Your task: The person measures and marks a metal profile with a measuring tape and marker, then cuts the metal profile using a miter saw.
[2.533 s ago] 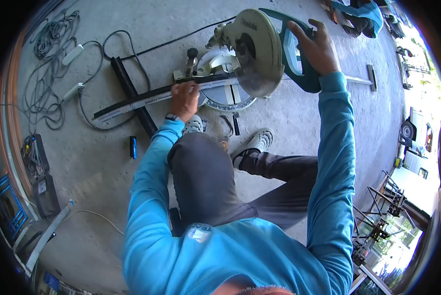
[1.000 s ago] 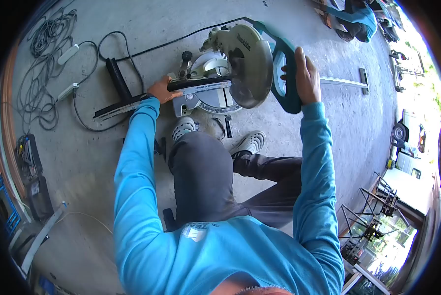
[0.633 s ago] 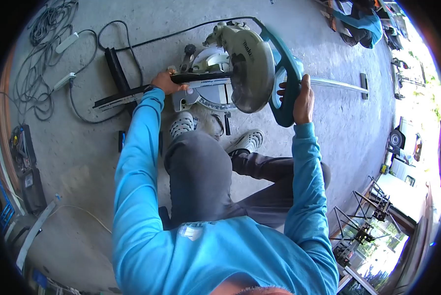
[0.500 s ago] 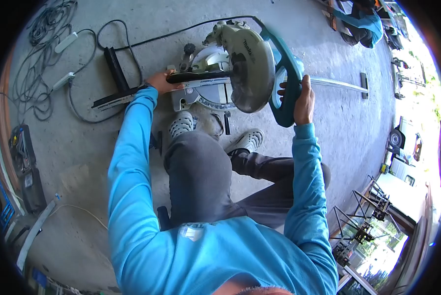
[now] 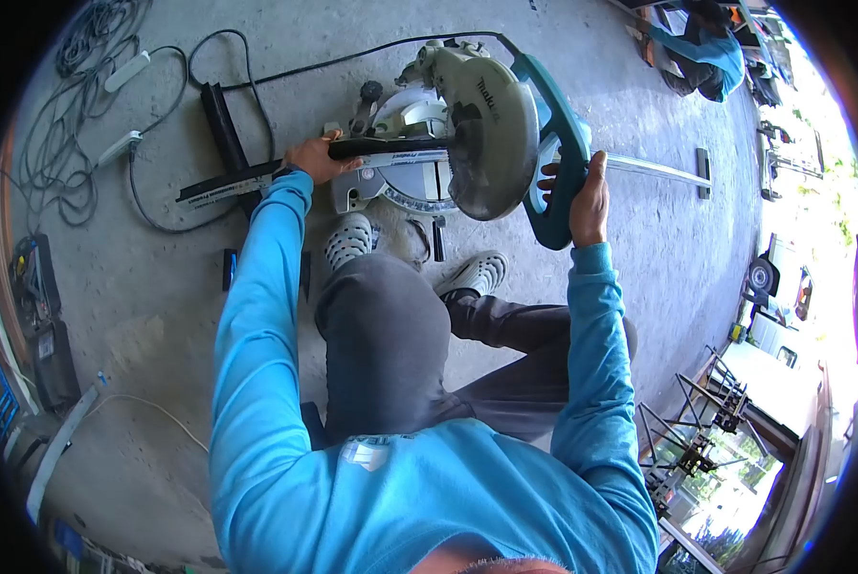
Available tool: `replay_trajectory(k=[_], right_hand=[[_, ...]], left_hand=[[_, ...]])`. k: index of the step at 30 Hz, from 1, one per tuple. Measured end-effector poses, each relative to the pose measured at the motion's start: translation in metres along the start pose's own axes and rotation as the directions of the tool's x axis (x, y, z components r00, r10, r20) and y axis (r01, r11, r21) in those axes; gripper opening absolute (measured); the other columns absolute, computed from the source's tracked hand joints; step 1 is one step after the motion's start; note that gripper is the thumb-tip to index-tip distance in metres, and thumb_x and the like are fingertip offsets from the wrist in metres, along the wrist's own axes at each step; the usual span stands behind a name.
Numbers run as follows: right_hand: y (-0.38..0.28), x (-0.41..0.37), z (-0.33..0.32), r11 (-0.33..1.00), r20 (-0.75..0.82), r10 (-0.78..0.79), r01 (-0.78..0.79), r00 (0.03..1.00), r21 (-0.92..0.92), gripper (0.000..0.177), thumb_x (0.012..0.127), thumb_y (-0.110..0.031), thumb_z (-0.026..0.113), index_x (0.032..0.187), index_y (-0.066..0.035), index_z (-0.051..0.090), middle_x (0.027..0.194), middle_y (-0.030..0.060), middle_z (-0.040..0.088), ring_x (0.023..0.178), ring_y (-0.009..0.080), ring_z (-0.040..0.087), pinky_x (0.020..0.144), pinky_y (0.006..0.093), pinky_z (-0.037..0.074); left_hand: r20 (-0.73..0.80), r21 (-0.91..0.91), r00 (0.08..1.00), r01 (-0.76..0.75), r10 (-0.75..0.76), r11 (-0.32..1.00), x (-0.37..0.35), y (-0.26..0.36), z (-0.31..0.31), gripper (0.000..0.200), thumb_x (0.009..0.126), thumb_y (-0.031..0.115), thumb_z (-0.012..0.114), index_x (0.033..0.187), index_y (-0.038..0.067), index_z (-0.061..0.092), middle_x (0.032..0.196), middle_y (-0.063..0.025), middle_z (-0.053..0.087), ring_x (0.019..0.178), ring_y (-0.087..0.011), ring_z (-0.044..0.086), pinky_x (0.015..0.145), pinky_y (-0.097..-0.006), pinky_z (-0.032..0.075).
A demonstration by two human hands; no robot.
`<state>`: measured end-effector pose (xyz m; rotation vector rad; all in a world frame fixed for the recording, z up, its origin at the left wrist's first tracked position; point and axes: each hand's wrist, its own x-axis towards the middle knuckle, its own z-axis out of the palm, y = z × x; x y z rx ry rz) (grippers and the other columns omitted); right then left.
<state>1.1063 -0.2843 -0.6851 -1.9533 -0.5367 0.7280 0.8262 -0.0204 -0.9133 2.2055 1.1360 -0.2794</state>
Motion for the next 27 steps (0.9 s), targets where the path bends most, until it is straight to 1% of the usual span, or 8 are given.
replay_trajectory(k=[1,4,7,10,13,18,21,27], right_hand=[[-0.002,0.000,0.001,1.000,0.013,0.004,-0.004,1.000,0.000,0.085,0.103,-0.070,0.023,0.122,0.001,0.064,0.097,0.0146,0.073,0.079,0.0225,0.071,0.066,0.0352,0.057],[-0.010,-0.009,0.009,0.999,-0.048,0.047,-0.045,0.998,0.028,0.085,0.103,-0.071,0.024,0.121,0.001,0.064,0.092,0.0143,0.073,0.075,0.0216,0.070,0.064,0.0337,0.056],[-0.007,-0.008,0.006,0.999,-0.037,0.027,-0.028,0.999,-0.016,0.083,0.103,-0.071,0.027,0.116,0.001,0.064,0.083,0.0128,0.070,0.066,0.0195,0.066,0.059,0.0312,0.053],[-0.010,-0.007,0.006,0.998,-0.046,-0.012,0.009,0.999,-0.065,0.084,0.104,-0.069,0.025,0.106,0.005,0.066,0.072,0.0088,0.065,0.059,0.0167,0.062,0.056,0.0308,0.049],[-0.010,-0.004,0.006,0.998,-0.061,-0.014,0.010,0.998,-0.068,0.084,0.105,-0.069,0.025,0.102,0.004,0.066,0.069,0.0082,0.064,0.056,0.0161,0.059,0.054,0.0311,0.047],[0.001,-0.011,0.011,0.995,-0.111,-0.046,0.036,0.993,-0.088,0.083,0.105,-0.068,0.024,0.102,0.004,0.066,0.068,0.0087,0.064,0.056,0.0165,0.060,0.053,0.0314,0.047],[0.010,-0.015,0.013,0.994,-0.120,-0.071,0.059,0.990,-0.096,0.083,0.105,-0.068,0.024,0.102,0.004,0.066,0.068,0.0089,0.064,0.056,0.0168,0.060,0.053,0.0315,0.047],[0.021,-0.018,0.016,0.997,-0.131,-0.064,0.057,0.989,-0.059,0.083,0.105,-0.068,0.025,0.103,0.004,0.066,0.070,0.0095,0.065,0.057,0.0172,0.061,0.054,0.0317,0.048]], left_hand=[[-0.004,0.008,1.000,-0.007,0.007,1.000,0.001,-0.002,0.003,0.093,0.074,0.076,0.073,0.147,0.021,0.054,0.123,-0.0147,0.072,0.115,-0.0337,0.068,0.100,-0.0435,0.053],[-0.027,0.033,1.000,-0.013,0.014,0.999,0.009,-0.005,0.008,0.093,0.074,0.076,0.073,0.147,0.021,0.054,0.123,-0.0150,0.071,0.115,-0.0339,0.068,0.100,-0.0436,0.053],[-0.031,0.046,1.000,0.002,0.000,0.999,0.007,-0.004,0.010,0.092,0.074,0.077,0.073,0.146,0.022,0.055,0.123,-0.0149,0.071,0.115,-0.0342,0.068,0.101,-0.0440,0.053],[-0.030,0.046,1.000,-0.006,0.007,0.999,0.005,-0.004,0.010,0.092,0.074,0.077,0.072,0.145,0.022,0.055,0.122,-0.0146,0.072,0.115,-0.0347,0.068,0.101,-0.0450,0.053],[-0.021,0.039,0.999,-0.026,0.027,0.999,0.008,-0.005,0.009,0.093,0.074,0.078,0.071,0.146,0.023,0.054,0.123,-0.0144,0.071,0.116,-0.0346,0.068,0.101,-0.0457,0.053],[-0.013,0.070,1.000,0.022,-0.021,0.997,0.001,0.001,0.003,0.094,0.073,0.079,0.071,0.148,0.024,0.054,0.124,-0.0141,0.071,0.118,-0.0330,0.067,0.104,-0.0449,0.051],[0.025,0.013,0.999,0.044,-0.044,0.999,0.001,0.001,0.001,0.094,0.072,0.077,0.073,0.147,0.023,0.055,0.126,-0.0136,0.071,0.119,-0.0319,0.067,0.106,-0.0435,0.050],[0.030,-0.001,0.999,0.043,-0.043,0.999,-0.002,0.004,-0.004,0.090,0.072,0.074,0.075,0.144,0.024,0.058,0.127,-0.0123,0.070,0.120,-0.0308,0.067,0.108,-0.0419,0.048]])
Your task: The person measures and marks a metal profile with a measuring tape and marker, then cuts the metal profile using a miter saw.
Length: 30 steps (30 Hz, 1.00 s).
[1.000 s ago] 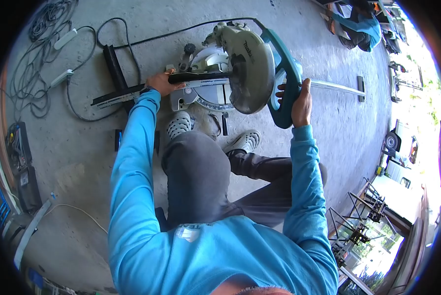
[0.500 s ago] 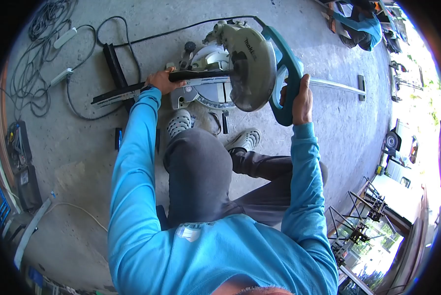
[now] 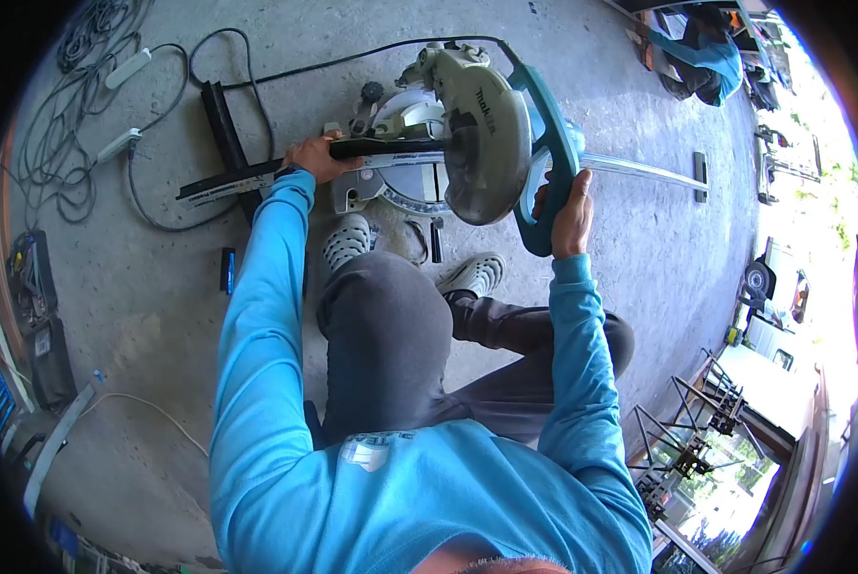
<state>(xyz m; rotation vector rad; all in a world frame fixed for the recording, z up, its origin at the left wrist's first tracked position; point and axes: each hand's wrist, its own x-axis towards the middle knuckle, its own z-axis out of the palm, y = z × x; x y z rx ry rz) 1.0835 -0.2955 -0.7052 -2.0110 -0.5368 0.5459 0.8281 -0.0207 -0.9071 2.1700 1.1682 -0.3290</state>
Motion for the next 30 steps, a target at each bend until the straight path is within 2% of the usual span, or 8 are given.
replay_trajectory(k=[12,30], right_hand=[[0.0010,-0.0054,0.0033,1.000,-0.020,-0.011,0.011,1.000,-0.015,0.081,0.106,-0.066,0.025,0.102,0.004,0.065,0.070,0.0091,0.065,0.058,0.0171,0.061,0.055,0.0318,0.049],[0.0069,-0.0058,0.0029,0.999,-0.011,-0.023,0.022,1.000,-0.027,0.082,0.106,-0.067,0.022,0.103,0.003,0.065,0.069,0.0091,0.064,0.057,0.0171,0.061,0.055,0.0319,0.048]], left_hand=[[-0.028,-0.031,1.000,-0.006,0.005,0.999,-0.0011,0.0004,-0.0006,0.088,0.071,0.073,0.077,0.142,0.023,0.060,0.126,-0.0154,0.070,0.121,-0.0329,0.066,0.107,-0.0420,0.048],[-0.041,-0.064,0.999,-0.004,0.001,0.998,-0.0037,0.0028,-0.0021,0.085,0.070,0.068,0.081,0.137,0.020,0.064,0.127,-0.0145,0.070,0.119,-0.0336,0.066,0.106,-0.0424,0.049]])
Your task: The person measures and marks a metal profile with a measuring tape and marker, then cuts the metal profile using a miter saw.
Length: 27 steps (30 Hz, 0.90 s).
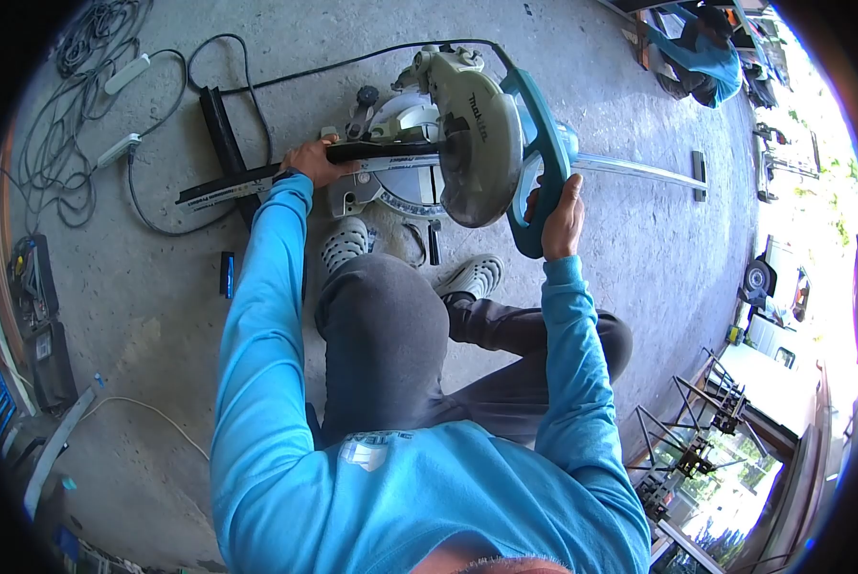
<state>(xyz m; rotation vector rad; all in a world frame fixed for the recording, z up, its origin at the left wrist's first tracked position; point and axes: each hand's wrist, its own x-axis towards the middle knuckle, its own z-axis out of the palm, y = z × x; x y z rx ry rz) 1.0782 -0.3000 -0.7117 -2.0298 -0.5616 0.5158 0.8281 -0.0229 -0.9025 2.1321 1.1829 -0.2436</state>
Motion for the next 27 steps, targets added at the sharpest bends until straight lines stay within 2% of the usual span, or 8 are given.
replay_trajectory(k=[12,27], right_hand=[[0.004,0.001,-0.001,1.000,-0.002,-0.004,0.004,1.000,0.021,0.080,0.106,-0.065,0.023,0.102,0.003,0.065,0.070,0.0091,0.065,0.057,0.0174,0.062,0.055,0.0323,0.049],[0.001,0.000,-0.001,1.000,-0.001,-0.009,0.009,1.000,-0.006,0.084,0.105,-0.068,0.022,0.101,0.004,0.066,0.069,0.0090,0.065,0.058,0.0173,0.062,0.055,0.0319,0.048]], left_hand=[[0.014,0.017,1.000,0.015,-0.015,1.000,0.003,-0.003,0.003,0.097,0.069,0.072,0.078,0.148,0.021,0.054,0.134,-0.0189,0.066,0.125,-0.0377,0.062,0.111,-0.0451,0.046],[-0.003,0.004,1.000,0.009,-0.009,1.000,0.006,-0.005,0.007,0.097,0.069,0.070,0.081,0.147,0.019,0.055,0.134,-0.0189,0.066,0.125,-0.0365,0.063,0.111,-0.0448,0.046]])
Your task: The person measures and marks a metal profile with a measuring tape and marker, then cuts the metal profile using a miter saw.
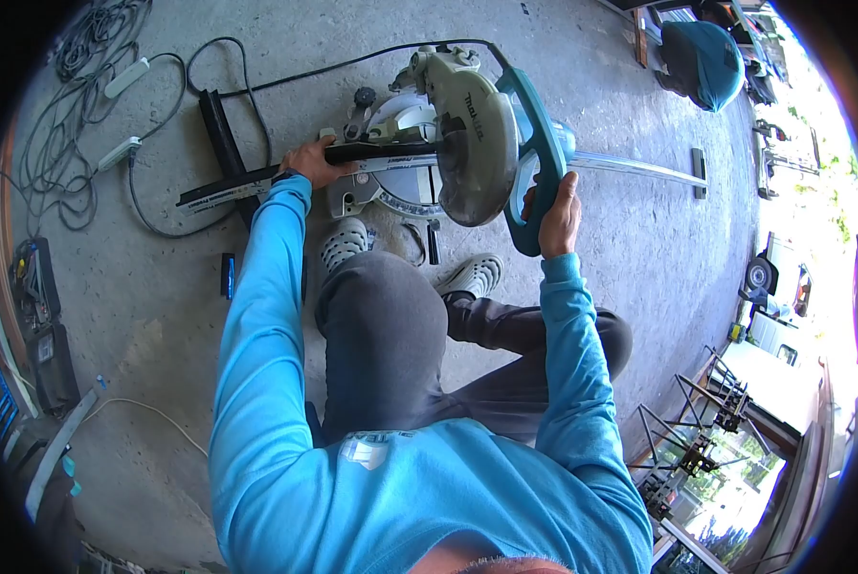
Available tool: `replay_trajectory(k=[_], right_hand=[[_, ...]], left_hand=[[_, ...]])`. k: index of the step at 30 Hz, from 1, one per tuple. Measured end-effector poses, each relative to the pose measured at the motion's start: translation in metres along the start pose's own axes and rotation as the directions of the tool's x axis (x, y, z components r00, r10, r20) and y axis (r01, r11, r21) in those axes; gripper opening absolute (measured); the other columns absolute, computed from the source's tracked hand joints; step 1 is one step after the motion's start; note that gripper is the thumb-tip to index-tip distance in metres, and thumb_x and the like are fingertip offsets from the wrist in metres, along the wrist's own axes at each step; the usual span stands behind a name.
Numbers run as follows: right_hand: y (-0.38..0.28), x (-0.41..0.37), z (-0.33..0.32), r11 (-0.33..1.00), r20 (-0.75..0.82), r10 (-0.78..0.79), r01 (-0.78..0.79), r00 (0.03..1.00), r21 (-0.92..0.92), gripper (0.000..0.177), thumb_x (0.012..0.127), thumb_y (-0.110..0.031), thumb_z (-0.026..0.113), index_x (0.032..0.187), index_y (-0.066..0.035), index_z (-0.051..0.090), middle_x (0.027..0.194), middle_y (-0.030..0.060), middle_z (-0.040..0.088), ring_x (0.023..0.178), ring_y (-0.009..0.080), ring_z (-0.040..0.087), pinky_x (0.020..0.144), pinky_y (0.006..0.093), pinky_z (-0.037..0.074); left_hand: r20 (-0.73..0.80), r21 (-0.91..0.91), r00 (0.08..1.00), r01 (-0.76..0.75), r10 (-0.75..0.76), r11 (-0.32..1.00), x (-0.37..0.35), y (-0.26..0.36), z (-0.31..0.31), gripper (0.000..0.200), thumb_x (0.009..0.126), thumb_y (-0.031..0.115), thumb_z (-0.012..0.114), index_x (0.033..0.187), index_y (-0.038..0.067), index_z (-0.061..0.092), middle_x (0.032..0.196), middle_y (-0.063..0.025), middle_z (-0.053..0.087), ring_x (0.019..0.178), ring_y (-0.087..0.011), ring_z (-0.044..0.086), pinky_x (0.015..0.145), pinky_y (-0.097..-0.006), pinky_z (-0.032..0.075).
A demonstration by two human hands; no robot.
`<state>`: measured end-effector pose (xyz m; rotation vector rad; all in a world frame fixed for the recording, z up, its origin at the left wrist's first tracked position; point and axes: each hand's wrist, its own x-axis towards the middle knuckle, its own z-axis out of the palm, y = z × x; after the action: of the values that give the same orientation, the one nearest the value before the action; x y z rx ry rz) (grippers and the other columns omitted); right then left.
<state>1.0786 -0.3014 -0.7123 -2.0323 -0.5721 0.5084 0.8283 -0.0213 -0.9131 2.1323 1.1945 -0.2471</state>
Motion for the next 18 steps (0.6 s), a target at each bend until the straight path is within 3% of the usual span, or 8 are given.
replay_trajectory(k=[18], right_hand=[[0.0022,-0.0006,0.0000,1.000,0.005,-0.012,0.012,1.000,0.016,0.080,0.106,-0.066,0.023,0.101,0.003,0.064,0.070,0.0091,0.064,0.057,0.0167,0.060,0.055,0.0317,0.047]], left_hand=[[-0.021,-0.004,1.000,-0.009,0.009,1.000,-0.0019,0.0012,0.0004,0.097,0.068,0.070,0.081,0.146,0.019,0.056,0.133,-0.0192,0.066,0.124,-0.0372,0.063,0.110,-0.0459,0.046]])
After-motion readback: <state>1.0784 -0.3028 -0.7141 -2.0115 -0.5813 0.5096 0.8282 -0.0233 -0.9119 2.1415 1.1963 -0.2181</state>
